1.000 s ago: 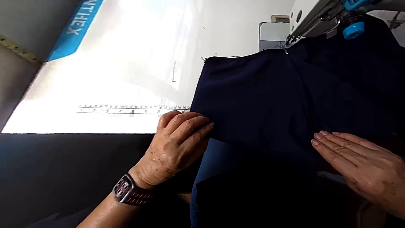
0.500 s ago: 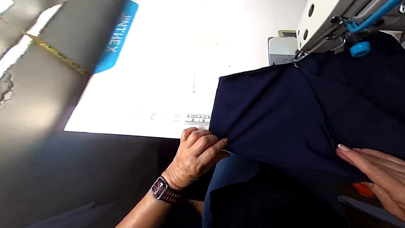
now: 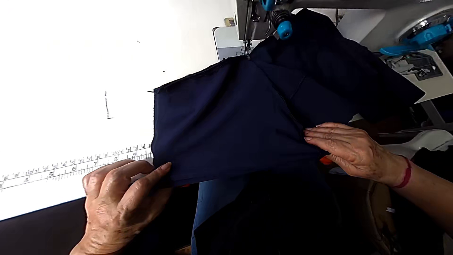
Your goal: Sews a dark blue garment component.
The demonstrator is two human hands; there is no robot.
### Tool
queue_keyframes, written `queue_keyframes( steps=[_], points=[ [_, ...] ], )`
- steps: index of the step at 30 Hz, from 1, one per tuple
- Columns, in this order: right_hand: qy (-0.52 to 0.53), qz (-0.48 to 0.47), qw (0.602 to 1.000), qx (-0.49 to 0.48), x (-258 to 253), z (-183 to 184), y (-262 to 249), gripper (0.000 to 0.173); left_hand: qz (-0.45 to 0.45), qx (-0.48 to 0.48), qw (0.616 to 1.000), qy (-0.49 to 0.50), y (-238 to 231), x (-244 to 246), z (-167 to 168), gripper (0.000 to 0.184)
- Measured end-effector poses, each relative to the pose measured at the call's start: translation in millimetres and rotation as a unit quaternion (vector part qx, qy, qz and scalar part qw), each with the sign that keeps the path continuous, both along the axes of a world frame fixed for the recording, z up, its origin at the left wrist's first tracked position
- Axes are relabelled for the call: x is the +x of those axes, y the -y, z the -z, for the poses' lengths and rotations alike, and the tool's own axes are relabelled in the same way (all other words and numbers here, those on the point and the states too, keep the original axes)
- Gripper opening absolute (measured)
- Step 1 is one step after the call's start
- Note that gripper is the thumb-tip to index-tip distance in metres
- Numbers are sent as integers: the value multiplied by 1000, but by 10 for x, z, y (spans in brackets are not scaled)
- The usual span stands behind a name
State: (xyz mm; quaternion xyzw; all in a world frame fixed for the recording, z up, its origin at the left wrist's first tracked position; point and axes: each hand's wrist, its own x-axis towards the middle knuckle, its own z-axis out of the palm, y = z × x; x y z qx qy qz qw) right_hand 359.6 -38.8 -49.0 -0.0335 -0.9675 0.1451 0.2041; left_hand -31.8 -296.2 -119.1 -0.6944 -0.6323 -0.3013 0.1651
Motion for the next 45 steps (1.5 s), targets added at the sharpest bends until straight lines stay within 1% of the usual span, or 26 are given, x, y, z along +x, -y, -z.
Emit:
queue_keyframes(
  steps=[2, 5, 8, 11, 14, 16, 18, 19, 20, 21, 23, 24, 25, 27, 29, 30, 31, 32, 33, 34, 36, 38, 39, 41, 43, 45],
  points=[
    [-2, -4, 1000, -9, -26, -11, 11, 34, -29, -14, 999, -23, -17, 49, -41, 41],
    [6, -5, 1000, 2, -37, -23, 27, 33, -56, -4, 998, -38, -41, 148, -58, 27],
    [19, 13, 997, 73, 28, -20, 54, 34, -16, 30, 999, -5, -58, 174, -31, 11],
    [58, 24, 986, 155, 122, -37, -8, 33, -1, 38, 999, -21, -7, 130, -95, 15],
    [150, 14, 977, 151, 95, -216, 14, 30, -1, 21, 999, -35, 25, 126, -134, 17],
    [183, 8, 972, 148, 45, -176, 42, 31, 15, -13, 1000, -21, 14, 75, -181, 17],
    [186, 12, 972, 147, 17, -141, 55, 30, 22, -68, 997, 18, -11, 32, -327, 52],
    [189, 12, 971, 144, 7, -153, 50, 30, 32, -83, 995, 47, -49, 35, -423, 65],
    [195, 11, 970, 142, -5, -172, 43, 29, 53, -86, 992, 75, -120, 48, -525, 67],
    [201, 10, 970, 140, -18, -185, 40, 29, 81, -77, 989, 92, -242, 68, -630, 60],
    [212, 10, 966, 147, -50, -210, 52, 30, 118, -55, 987, 96, -622, 167, -792, 32],
    [217, 10, 964, 153, -63, -223, 65, 30, 121, -55, 987, 89, -845, 237, -832, 25],
    [219, 9, 963, 159, -71, -233, 76, 30, 114, -67, 988, 78, -1060, 316, -831, 26],
    [220, 14, 961, 165, -74, -251, 96, 29, 85, -141, 985, 50, -1381, 470, -734, 42],
    [221, 20, 960, 168, -50, -270, 103, 29, 38, -266, 963, 7, -1471, 554, -613, 77],
    [224, 22, 960, 165, -26, -273, 97, 29, 22, -301, 953, -15, -1455, 542, -583, 90],
    [226, 23, 960, 162, -9, -272, 87, 29, 12, -327, 944, -27, -1413, 492, -590, 100],
    [227, 22, 961, 156, 2, -268, 80, 30, 9, -344, 939, -25, -1363, 408, -617, 101],
    [231, 20, 961, 152, 7, -268, 79, 30, 12, -352, 936, -5, -1317, 300, -658, 94],
    [233, 19, 961, 150, 6, -267, 76, 30, 17, -333, 942, 27, -1286, 170, -686, 78],
    [235, 17, 961, 148, -7, -257, 76, 30, -8, -232, 969, 88, -1286, -129, -714, 40],
    [232, 16, 962, 146, -23, -243, 77, 30, -48, -162, 977, 134, -1328, -420, -760, 20],
    [233, 17, 962, 144, -30, -240, 81, 30, -66, -176, 967, 170, -1353, -514, -817, 21],
    [232, 20, 962, 144, -48, -245, 91, 29, -91, -259, 934, 230, -1434, -593, -936, 28],
    [237, 23, 960, 145, -53, -261, 100, 29, -79, -342, 908, 228, -1544, -613, -987, 25],
    [238, 27, 959, 154, -45, -271, 101, 30, -64, -381, 901, 196, -1640, -648, -1015, 20]
  ],
)
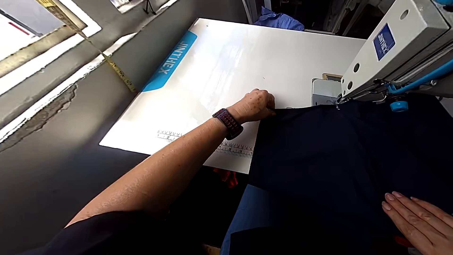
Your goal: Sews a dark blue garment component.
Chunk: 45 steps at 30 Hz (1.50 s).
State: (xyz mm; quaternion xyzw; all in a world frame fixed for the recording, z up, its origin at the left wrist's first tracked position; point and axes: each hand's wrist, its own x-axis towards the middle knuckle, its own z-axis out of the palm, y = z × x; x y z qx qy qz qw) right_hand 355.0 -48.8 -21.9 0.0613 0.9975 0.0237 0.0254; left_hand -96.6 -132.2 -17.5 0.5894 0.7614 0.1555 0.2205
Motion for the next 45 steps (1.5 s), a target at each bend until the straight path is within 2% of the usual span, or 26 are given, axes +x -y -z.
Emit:
queue_keyframes(
  steps=[6, 8, 10, 11, 12, 14, 15, 16, 18, 19, 20, 22, 23, 24, 26, 28, 31, 33, 34, 35, 36, 38, 40, 43, 45],
  points=[
    [5, -3, 1000, 20, -30, 13, 51, 30, -7, 17, 998, -54, -53, 19, -79, 23],
    [5, -3, 1000, 20, -43, 13, 52, 29, 3, 145, 984, -105, 42, 195, -63, 19],
    [10, 3, 1000, 17, -50, 7, 65, 29, 71, 295, 941, -152, 83, 443, 45, 10],
    [10, 6, 1000, 21, -50, 6, 77, 29, 120, 333, 924, -148, 99, 604, 115, 14],
    [4, 8, 1000, 30, -48, 14, 93, 29, 164, 329, 919, -143, 141, 765, 208, 20],
    [-26, 10, 998, 55, -32, 57, 105, 29, 209, 252, 931, -162, 279, 987, 469, 67],
    [-44, 10, 997, 67, -19, 86, 102, 30, 208, 218, 935, -185, 353, 1013, 584, 84],
    [-60, 11, 995, 79, -13, 114, 101, 30, 197, 207, 936, -205, 408, 989, 644, 96],
    [-96, 10, 990, 102, -19, 190, 102, 32, 184, 162, 943, -225, 468, 907, 552, 108],
    [-113, 11, 987, 111, -24, 226, 108, 32, 185, 147, 946, -221, 454, 914, 450, 106],
    [-122, 11, 985, 118, -33, 244, 114, 33, 186, 154, 947, -213, 391, 966, 352, 94],
    [-131, 14, 983, 127, -64, 249, 128, 33, 198, 227, 936, -183, 134, 1162, 251, 50],
    [-131, 17, 983, 130, -77, 245, 144, 33, 207, 257, 931, -156, -17, 1295, 241, 39],
    [-129, 21, 982, 133, -88, 243, 162, 33, 207, 278, 928, -136, -159, 1436, 269, 39],
    [-132, 26, 981, 137, -86, 259, 184, 33, 180, 267, 935, -149, -330, 1676, 416, 63],
    [-138, 26, 981, 131, -40, 283, 177, 33, 159, 186, 948, -202, -326, 1793, 555, 94],
    [-127, 22, 986, 103, 1, 255, 147, 32, 110, 180, 947, -243, -241, 1807, 663, 111],
    [-69, 20, 997, 31, -25, 70, 103, 37, 109, 161, 949, -247, -218, 1779, 621, 116],
    [-49, 26, 998, -23, -72, -61, 66, 50, 118, 152, 951, -244, -216, 1759, 597, 118],
    [-63, 43, 994, -76, -157, -176, 24, 58, 126, 148, 952, -237, -214, 1741, 586, 120],
    [-127, 67, 985, -99, -278, -215, -18, 58, 132, 154, 952, -231, -211, 1723, 589, 121],
    [-277, 131, 948, -82, -643, -168, -108, 46, 132, 164, 952, -223, -201, 1707, 590, 122],
    [-330, 204, 921, -36, -1015, -10, -248, 45, 121, 126, 963, -205, -184, 1712, 517, 127],
    [-254, 274, 927, -3, -1284, 379, -552, 62, 103, 84, 972, -195, -158, 1687, 443, 132],
    [-204, 275, 940, -15, -1276, 537, -653, 56, 107, 87, 968, -208, -141, 1666, 464, 127]
  ],
)
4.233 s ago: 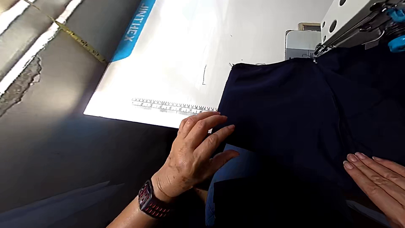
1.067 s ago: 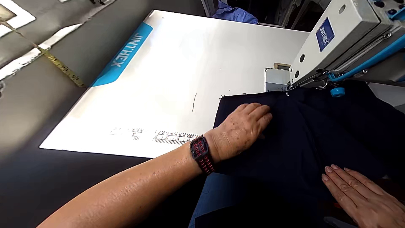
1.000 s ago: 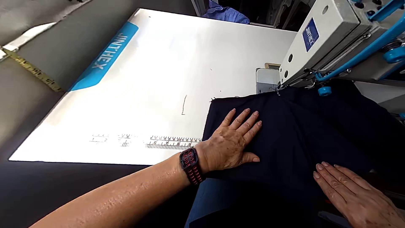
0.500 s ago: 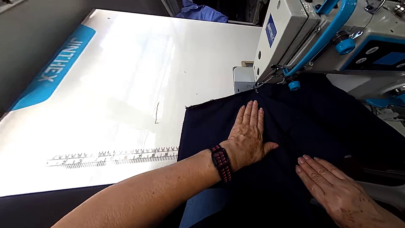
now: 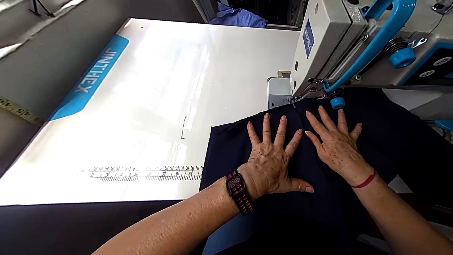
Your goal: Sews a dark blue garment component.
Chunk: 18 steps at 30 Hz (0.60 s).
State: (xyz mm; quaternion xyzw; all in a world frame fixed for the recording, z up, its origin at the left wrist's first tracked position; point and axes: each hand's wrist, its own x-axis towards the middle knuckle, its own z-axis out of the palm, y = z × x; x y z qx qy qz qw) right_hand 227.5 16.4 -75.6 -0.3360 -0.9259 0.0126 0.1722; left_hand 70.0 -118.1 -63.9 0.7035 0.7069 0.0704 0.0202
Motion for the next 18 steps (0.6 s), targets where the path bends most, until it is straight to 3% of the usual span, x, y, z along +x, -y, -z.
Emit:
queue_keyframes(
  steps=[8, 18],
  points=[
    [30, -8, 999, -12, 15, 26, -329, 53, -10, -30, 999, 6, -144, 21, -19, 117],
    [70, 8, 995, -68, -346, 11, -983, 64, -31, -85, 996, 17, -575, -242, -141, 114]
  ],
)
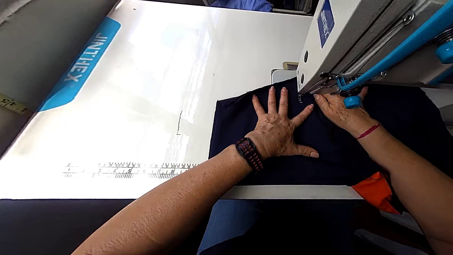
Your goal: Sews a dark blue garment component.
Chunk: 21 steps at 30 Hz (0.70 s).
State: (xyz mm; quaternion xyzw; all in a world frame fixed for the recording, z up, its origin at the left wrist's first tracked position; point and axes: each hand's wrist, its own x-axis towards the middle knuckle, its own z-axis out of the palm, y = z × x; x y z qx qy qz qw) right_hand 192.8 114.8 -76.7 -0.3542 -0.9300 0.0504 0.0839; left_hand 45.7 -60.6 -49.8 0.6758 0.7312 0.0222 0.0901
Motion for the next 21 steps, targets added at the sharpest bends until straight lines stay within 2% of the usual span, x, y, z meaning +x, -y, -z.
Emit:
queue_keyframes(
  steps=[5, 7, 10, 12, 16, 18, 21],
  points=[
    [-26, -57, 998, 16, -164, 271, -412, 59, -30, -20, 999, -8, -104, -133, -50, 114],
    [21, -56, 998, 4, -196, 199, -453, 51, -4, -15, 1000, -3, -125, -195, -32, 110],
    [66, -32, 997, -28, -250, 46, -427, 45, 75, 63, 995, 1, -11, -290, 96, 98],
    [66, -35, 997, -18, -245, 62, -446, 44, 97, 89, 991, -5, 29, -350, 140, 97],
    [126, 5, 990, -64, -293, -14, -441, 48, 110, 86, 990, -6, -67, -477, 151, 97],
    [159, 25, 985, -65, -309, 39, -503, 50, 117, 91, 989, -8, -111, -523, 155, 98],
    [267, 9, 962, -54, -336, 270, -743, 51, 109, 106, 988, -11, -104, -502, 182, 96]
  ],
)
